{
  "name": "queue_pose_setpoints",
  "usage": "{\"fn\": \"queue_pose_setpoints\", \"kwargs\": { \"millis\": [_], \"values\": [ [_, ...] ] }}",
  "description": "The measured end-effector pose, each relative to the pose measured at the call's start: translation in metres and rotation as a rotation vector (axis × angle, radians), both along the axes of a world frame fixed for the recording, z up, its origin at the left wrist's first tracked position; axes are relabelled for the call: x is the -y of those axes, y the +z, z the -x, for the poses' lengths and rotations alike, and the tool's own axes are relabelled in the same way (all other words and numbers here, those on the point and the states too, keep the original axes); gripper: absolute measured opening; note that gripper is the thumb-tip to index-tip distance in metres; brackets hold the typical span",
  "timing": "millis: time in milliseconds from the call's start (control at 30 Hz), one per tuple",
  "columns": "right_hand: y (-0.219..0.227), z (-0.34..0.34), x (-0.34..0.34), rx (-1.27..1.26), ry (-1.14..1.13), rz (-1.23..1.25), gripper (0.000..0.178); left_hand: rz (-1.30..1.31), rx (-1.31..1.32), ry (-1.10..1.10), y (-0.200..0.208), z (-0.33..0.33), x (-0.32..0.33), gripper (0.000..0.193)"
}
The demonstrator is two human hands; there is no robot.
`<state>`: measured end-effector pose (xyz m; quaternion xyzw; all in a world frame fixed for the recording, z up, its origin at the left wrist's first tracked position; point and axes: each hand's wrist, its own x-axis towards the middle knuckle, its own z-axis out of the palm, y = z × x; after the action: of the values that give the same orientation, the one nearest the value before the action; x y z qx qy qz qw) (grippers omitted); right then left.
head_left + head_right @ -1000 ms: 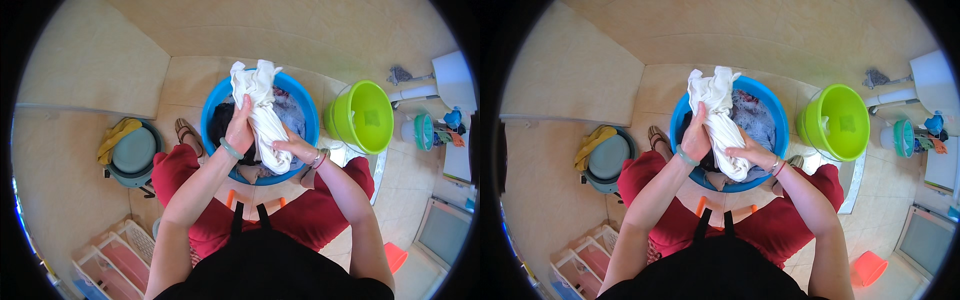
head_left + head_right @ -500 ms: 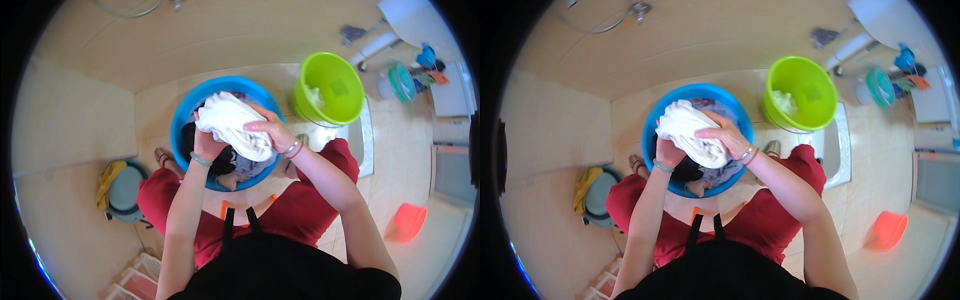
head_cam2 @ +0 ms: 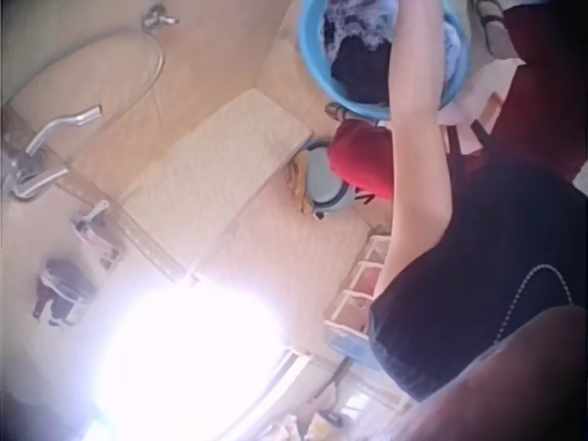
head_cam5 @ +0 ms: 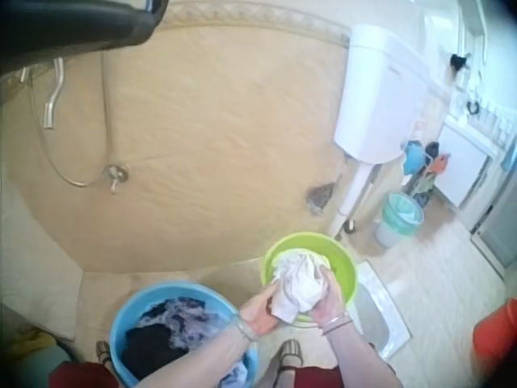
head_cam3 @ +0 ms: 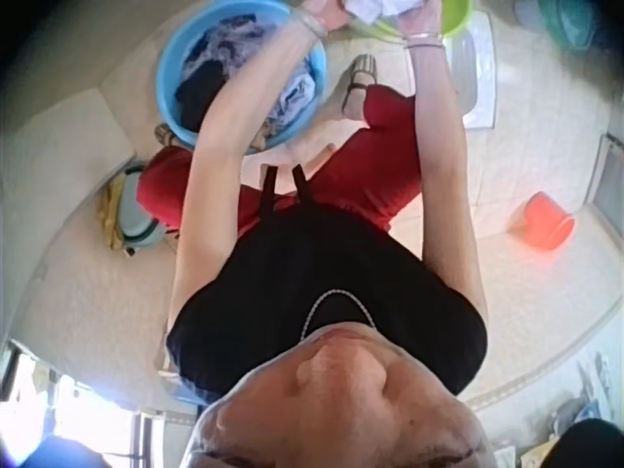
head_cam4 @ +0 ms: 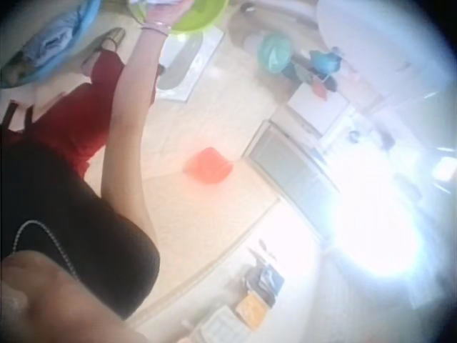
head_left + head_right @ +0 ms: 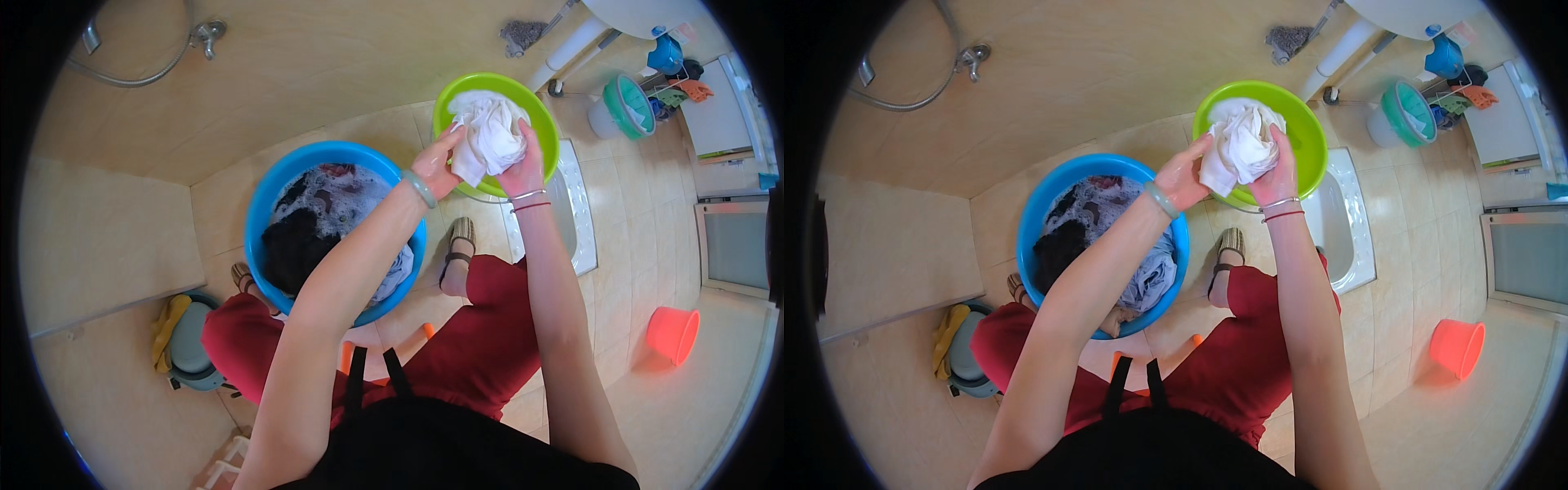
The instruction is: The person hand-washes various garments in a blue basin filled with soapy water. They scrub and wring out individual items, including a white cloth, a dark garment, and a light-colored piece, then transfer the washed items into a green bucket.
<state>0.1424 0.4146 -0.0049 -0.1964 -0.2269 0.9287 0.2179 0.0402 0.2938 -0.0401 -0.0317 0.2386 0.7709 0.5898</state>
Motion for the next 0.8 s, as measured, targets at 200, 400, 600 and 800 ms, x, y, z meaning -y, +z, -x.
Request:
{"fn": "queue_pose_setpoints", "kwargs": {
  "millis": [200,400,600,800],
  "values": [
    [-0.081,-0.017,-0.033,0.228,-0.13,0.072,0.044,0.112,0.213,0.191,-0.012,-0.034,-0.035,0.042],
    [-0.114,-0.04,-0.047,0.512,-0.269,0.121,0.048,0.022,0.05,0.176,-0.019,-0.065,-0.038,0.048],
    [-0.092,-0.028,-0.019,0.599,-0.166,-0.221,0.043,0.064,-0.219,0.039,-0.037,-0.031,0.03,0.049],
    [-0.114,0.007,0.092,0.645,0.526,-0.769,0.036,0.602,-0.579,0.05,-0.085,0.05,0.165,0.053]
  ]
}}
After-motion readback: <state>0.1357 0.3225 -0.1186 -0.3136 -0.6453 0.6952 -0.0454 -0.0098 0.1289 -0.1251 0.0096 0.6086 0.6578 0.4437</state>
